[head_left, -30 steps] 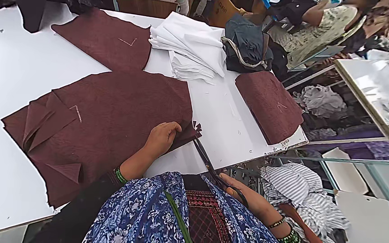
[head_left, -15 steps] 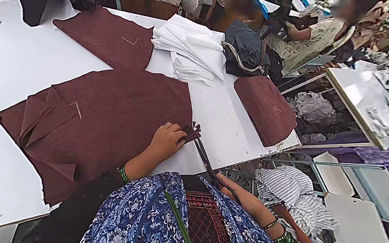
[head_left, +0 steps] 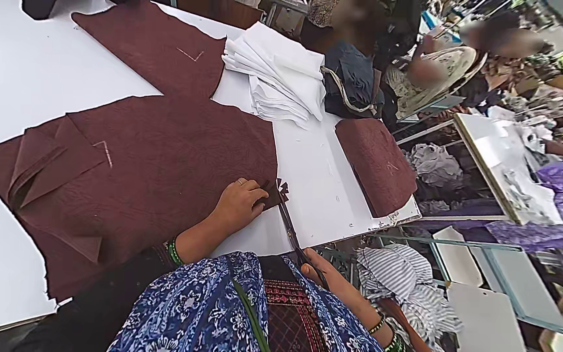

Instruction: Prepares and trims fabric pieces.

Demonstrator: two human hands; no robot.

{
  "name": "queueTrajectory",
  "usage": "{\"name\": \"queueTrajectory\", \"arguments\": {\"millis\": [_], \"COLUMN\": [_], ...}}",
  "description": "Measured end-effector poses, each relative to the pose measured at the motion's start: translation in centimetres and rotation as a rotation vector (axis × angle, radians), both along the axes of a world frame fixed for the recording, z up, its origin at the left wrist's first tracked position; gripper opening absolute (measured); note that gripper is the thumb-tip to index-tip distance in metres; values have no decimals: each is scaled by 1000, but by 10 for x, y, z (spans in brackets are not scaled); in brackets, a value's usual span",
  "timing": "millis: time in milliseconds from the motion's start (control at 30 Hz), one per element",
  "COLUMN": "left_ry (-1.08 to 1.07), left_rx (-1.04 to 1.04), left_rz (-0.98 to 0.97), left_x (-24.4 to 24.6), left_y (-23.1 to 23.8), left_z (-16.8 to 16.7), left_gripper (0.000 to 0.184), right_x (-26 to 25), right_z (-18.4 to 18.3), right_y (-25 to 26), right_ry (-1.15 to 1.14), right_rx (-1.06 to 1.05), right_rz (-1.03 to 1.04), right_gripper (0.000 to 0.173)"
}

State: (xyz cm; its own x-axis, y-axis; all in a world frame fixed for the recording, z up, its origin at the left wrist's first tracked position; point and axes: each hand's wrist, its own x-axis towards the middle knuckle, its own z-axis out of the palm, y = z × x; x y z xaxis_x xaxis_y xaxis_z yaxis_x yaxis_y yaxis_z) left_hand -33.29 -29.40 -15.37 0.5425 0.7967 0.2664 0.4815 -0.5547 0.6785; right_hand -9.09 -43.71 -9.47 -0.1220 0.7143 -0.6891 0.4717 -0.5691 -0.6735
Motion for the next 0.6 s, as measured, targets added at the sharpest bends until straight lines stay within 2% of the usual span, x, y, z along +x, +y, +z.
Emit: {"name": "queueTrajectory", "arguments": {"millis": [100,200,233,333,367,433,467,533,600], "left_ry": [-2,-1,-7,10,19,24,26,30,37], "left_rx": [-1,-24,-29,-27,-25,-13,-8,-9,-17], "left_rz": [1,0,2,-5,-11,-16,-15,-16,-16], "left_x": [0,0,0,0,0,1,1,1,1], "left_y": [0,0,0,0,0,1,1,1,0], "left_z": [-1,0,0,0,0,-1,-1,-1,-1], "left_gripper": [21,21,21,21,21,21,21,21,21], "right_x": [0,-5,-6,-1,1,3,3,2,2], "right_z": [-8,-7,-6,-6,-5,-1,-1,-1,-3], "right_y": [-5,-3,-3,-3,-3,-2,-2,-2,-3], "right_ry": [7,10,30,126,130,93,76,48,47], "right_rx": [72,81,57,-28,-41,-43,-40,-38,-31], "right_rz": [-7,2,-13,-35,-19,35,49,60,34], "right_gripper": [64,43,42,58,69,103,111,115,109]}}
